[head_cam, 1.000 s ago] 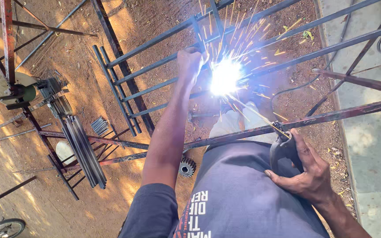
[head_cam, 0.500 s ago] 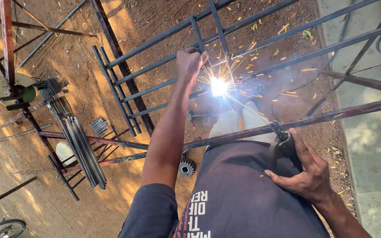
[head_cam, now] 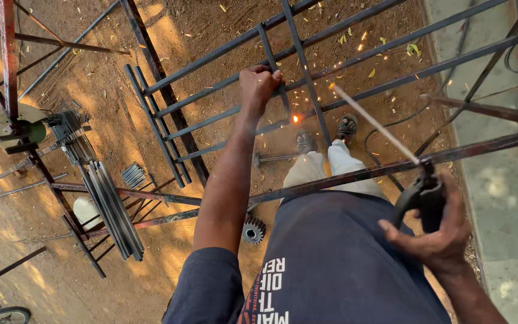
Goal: The person welds metal bars to a frame using a welding electrode holder and measures the spacing between the bars with a measuring tape.
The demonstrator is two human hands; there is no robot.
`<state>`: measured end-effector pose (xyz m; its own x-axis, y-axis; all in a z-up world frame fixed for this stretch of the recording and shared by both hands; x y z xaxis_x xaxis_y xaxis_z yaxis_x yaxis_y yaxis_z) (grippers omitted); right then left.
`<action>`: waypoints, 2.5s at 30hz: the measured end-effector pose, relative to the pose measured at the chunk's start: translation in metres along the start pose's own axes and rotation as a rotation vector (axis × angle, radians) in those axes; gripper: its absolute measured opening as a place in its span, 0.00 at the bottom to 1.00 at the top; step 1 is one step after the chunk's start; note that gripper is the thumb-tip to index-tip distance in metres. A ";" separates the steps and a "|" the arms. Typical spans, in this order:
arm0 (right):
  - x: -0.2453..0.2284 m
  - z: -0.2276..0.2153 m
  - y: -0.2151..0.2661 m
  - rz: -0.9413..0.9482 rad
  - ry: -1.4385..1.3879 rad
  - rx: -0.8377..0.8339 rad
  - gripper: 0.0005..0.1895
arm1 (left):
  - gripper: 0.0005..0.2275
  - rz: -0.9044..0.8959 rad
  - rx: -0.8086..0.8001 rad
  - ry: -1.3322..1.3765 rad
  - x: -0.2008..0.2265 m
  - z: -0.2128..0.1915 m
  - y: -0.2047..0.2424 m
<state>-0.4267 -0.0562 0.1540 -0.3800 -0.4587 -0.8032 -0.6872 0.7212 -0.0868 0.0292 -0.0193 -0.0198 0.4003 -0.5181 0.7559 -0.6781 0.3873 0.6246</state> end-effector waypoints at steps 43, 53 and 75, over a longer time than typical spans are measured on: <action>0.188 0.060 0.003 0.515 -0.512 1.081 0.46 | 0.16 0.031 0.020 -0.226 0.015 -0.007 0.036; 0.115 0.005 -0.110 -0.070 0.734 0.482 0.44 | 0.16 0.060 -0.005 -0.199 0.005 -0.006 0.030; 0.221 -0.075 -0.250 0.169 -0.599 0.437 0.16 | 0.15 0.118 0.202 -0.243 0.037 -0.013 0.050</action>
<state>-0.3849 -0.3770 0.0422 0.0289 -0.0535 -0.9982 -0.2946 0.9538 -0.0596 0.0182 -0.0093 0.0419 0.1697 -0.6553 0.7361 -0.8294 0.3085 0.4658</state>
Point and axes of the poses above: each hand's wrist, its own y-axis away from the middle knuckle, its own z-axis out of the palm, x = y × z, the point moved 4 cm from there along -y, towards the middle knuckle, and after that the axes turned 12 degrees about -z, right-handed, at the moved point
